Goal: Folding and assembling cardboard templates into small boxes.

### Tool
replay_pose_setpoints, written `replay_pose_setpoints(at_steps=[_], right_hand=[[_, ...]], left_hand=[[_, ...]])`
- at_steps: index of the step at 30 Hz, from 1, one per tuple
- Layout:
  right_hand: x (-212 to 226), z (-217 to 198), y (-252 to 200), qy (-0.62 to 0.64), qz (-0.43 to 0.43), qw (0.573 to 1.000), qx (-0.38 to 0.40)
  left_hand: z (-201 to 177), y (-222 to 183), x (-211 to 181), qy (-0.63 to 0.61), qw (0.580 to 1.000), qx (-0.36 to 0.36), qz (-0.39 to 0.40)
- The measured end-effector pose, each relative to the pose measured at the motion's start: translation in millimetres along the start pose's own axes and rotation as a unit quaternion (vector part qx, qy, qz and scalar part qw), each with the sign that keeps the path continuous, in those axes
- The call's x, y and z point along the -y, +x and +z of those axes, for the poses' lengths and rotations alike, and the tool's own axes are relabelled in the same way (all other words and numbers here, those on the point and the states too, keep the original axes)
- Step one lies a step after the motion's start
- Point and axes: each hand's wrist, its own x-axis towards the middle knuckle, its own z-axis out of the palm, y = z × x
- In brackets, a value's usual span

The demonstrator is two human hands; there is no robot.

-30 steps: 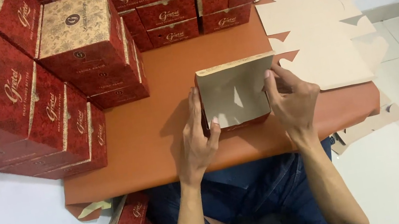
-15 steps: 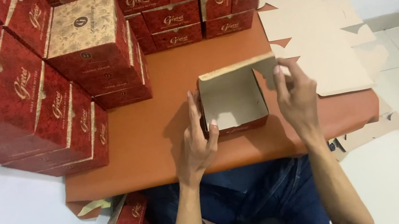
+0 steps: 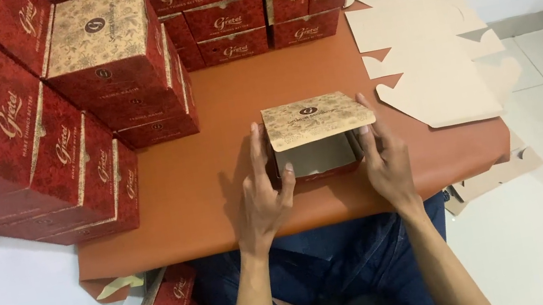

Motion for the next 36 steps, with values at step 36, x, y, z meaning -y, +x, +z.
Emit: replay_pose_setpoints(at_steps=[36], right_hand=[[-1.5,5.8,-6.8,0.035,0.071,0.995,0.061]], left_hand=[[-17.2,5.5,-54.9,0.071,0.996,-0.059,0.006]])
